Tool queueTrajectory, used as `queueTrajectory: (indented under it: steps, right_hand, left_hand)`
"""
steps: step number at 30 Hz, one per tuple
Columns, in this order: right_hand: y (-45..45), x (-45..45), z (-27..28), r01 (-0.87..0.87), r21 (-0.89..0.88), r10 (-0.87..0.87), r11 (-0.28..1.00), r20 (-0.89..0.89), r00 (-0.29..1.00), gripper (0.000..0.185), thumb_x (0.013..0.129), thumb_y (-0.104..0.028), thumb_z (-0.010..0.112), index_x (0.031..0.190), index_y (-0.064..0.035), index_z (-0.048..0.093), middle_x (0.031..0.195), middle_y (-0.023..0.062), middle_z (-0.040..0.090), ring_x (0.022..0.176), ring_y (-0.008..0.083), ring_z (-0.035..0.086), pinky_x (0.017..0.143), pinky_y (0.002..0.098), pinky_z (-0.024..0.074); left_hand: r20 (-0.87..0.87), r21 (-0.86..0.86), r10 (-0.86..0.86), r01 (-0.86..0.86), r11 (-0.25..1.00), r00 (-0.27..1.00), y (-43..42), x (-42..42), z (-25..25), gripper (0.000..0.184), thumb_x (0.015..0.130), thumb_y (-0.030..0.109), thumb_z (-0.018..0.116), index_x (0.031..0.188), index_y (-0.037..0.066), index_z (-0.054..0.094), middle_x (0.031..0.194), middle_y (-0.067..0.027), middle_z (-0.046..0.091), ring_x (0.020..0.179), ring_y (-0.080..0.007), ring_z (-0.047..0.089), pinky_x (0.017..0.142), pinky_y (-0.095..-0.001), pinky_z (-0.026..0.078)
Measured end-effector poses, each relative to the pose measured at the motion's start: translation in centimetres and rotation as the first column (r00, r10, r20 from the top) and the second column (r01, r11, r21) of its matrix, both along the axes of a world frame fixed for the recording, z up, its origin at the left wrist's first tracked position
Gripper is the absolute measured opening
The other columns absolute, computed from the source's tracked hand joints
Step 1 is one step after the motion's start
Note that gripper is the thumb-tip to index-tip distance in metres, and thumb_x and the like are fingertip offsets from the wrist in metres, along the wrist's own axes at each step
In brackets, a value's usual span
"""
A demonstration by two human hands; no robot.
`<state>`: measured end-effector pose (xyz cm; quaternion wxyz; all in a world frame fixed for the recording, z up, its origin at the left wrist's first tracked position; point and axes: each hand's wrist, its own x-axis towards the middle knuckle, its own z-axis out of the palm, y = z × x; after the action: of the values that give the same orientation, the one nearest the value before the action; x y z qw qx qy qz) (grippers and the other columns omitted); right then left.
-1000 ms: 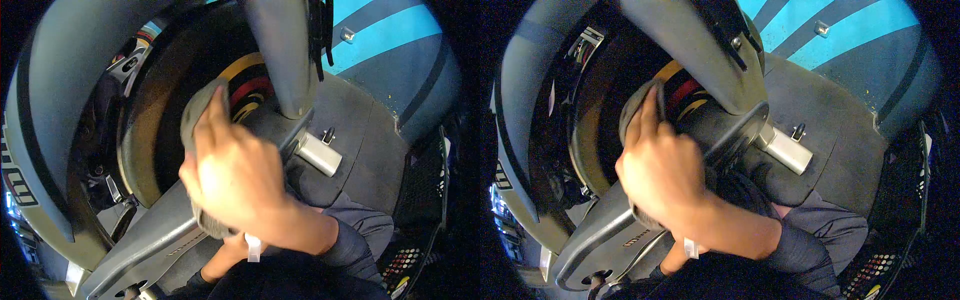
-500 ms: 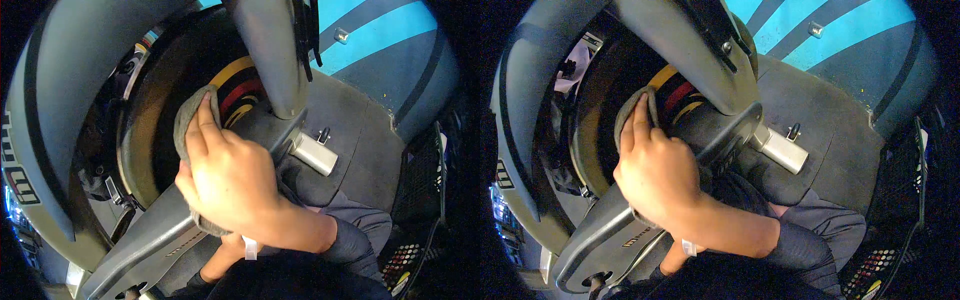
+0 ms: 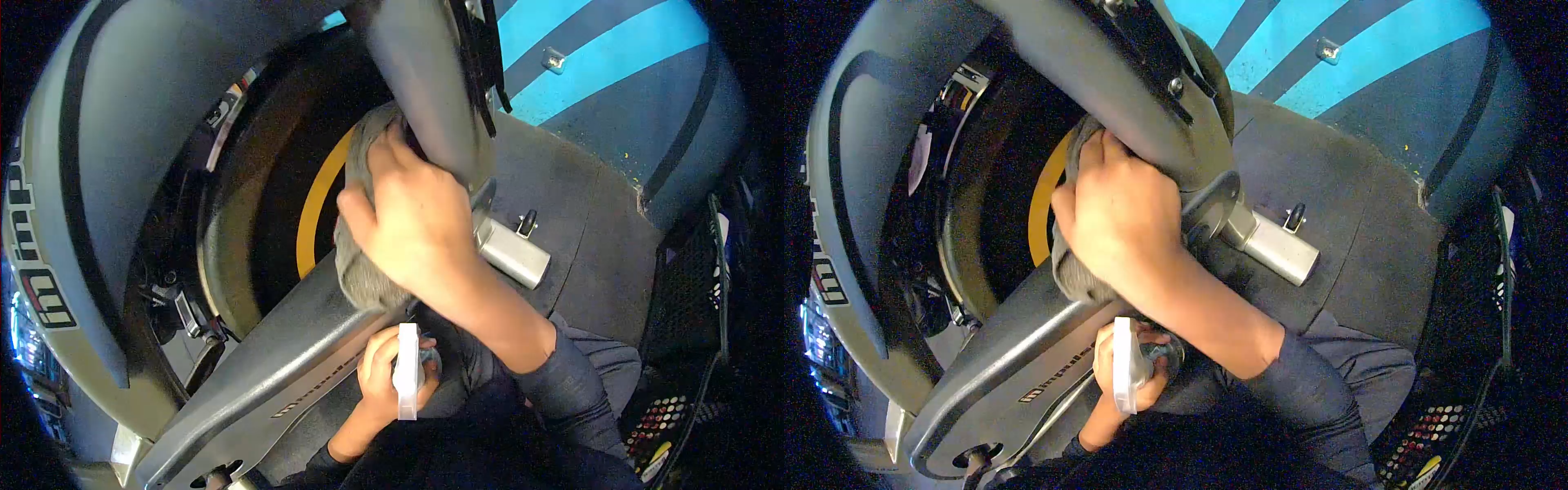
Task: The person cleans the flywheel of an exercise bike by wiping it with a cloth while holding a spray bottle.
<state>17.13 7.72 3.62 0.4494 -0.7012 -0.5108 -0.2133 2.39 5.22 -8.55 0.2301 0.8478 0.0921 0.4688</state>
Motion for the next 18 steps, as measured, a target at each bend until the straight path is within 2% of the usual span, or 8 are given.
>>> queueTrajectory:
  steps: [2,3,4,7,12,14,15,18]
  right_hand:
    - [-1.6,-1.9,0.6,-0.078,-0.178,0.072,0.981,-0.041,0.997,0.048,0.076,-0.024,0.059,0.106,0.0136,0.053,0.108,0.0317,0.057,0.071,0.0362,0.065,0.061,0.0425,0.054]
    - [-1.9,-3.0,0.5,-0.11,-0.193,0.119,0.975,0.038,0.992,0.055,0.075,-0.029,0.064,0.11,0.0131,0.055,0.122,0.0343,0.05,0.071,0.029,0.066,0.058,0.0352,0.056]
    - [-2.2,-4.0,0.3,-0.157,-0.181,0.166,0.971,0.04,0.985,0.058,0.074,-0.029,0.065,0.111,0.0139,0.055,0.123,0.0349,0.049,0.071,0.0279,0.066,0.058,0.0348,0.0561]
    - [-2.5,-4.9,0.7,-0.208,-0.197,0.218,0.958,0.029,0.976,0.062,0.072,-0.029,0.065,0.113,0.0154,0.054,0.123,0.0363,0.048,0.071,0.0262,0.066,0.057,0.034,0.0562]
    - [-2.0,-4.6,0.6,-0.217,-0.241,0.228,0.946,0.019,0.974,0.061,0.072,-0.03,0.063,0.111,0.0165,0.055,0.122,0.0374,0.048,0.068,0.0248,0.066,0.055,0.0334,0.0562]
    - [-1.7,-4.1,0.6,-0.124,-0.226,0.138,0.966,0.05,0.989,0.061,0.073,-0.031,0.062,0.111,0.0155,0.055,0.123,0.037,0.048,0.066,0.025,0.066,0.054,0.0336,0.0559]
    - [-1.5,-3.5,0.5,-0.091,-0.195,0.1,0.977,0.038,0.994,0.046,0.075,-0.025,0.06,0.101,0.0127,0.056,0.12,0.0384,0.048,0.068,0.0324,0.066,0.059,0.0383,0.0552]
    - [0.1,-0.9,0.1,0.085,-0.14,-0.076,0.987,0.066,0.995,0.042,0.077,-0.023,0.059,0.101,0.0102,0.057,0.12,0.0334,0.051,0.071,0.034,0.066,0.063,0.0403,0.0551]
  left_hand:
    - [-0.004,-0.022,0.062,-0.062,0.998,0.998,-0.3,-0.5,-0.6,0.056,0.058,0.002,0.073,0.109,-0.001,0.05,0.089,-0.0123,0.065,0.08,-0.0271,0.063,0.072,-0.0347,0.052]
    - [-0.153,-0.028,0.084,-0.089,0.996,0.985,-0.4,-1.6,-2.4,0.059,0.057,0.009,0.073,0.111,0.0,0.049,0.1,-0.018,0.058,0.091,-0.0348,0.057,0.083,-0.0404,0.047]
    - [-0.195,-0.068,0.069,-0.084,0.994,0.978,-0.2,-2.0,-4.2,0.058,0.058,0.008,0.073,0.111,0.0,0.049,0.099,-0.0175,0.059,0.09,-0.0342,0.058,0.082,-0.04,0.048]
    - [-0.103,-0.135,0.047,-0.061,0.989,0.994,-0.4,-1.2,-4.3,0.058,0.058,0.007,0.073,0.11,0.0,0.05,0.097,-0.0161,0.06,0.088,-0.0327,0.059,0.08,-0.0387,0.049]
    - [-0.047,-0.134,0.058,-0.064,0.989,0.997,-0.3,-0.7,-3.2,0.056,0.058,0.004,0.073,0.109,0.0,0.05,0.094,-0.0138,0.063,0.084,-0.0301,0.061,0.076,-0.0365,0.05]
    - [-0.01,-0.115,0.069,-0.07,0.991,0.998,-0.4,-0.5,-2.3,0.055,0.058,0.003,0.073,0.109,0.0,0.051,0.092,-0.0129,0.064,0.083,-0.0291,0.062,0.075,-0.0356,0.051]
    - [0.017,-0.096,0.073,-0.071,0.993,0.997,-0.4,-0.1,-1.4,0.055,0.058,0.003,0.073,0.109,0.0,0.051,0.092,-0.0124,0.064,0.082,-0.0286,0.062,0.074,-0.0352,0.051]
    - [0.052,-0.037,0.013,-0.011,0.999,0.999,-0.1,0.2,0.1,0.054,0.058,0.0,0.072,0.108,0.001,0.051,0.093,-0.0125,0.064,0.082,-0.0279,0.063,0.072,-0.0344,0.052]
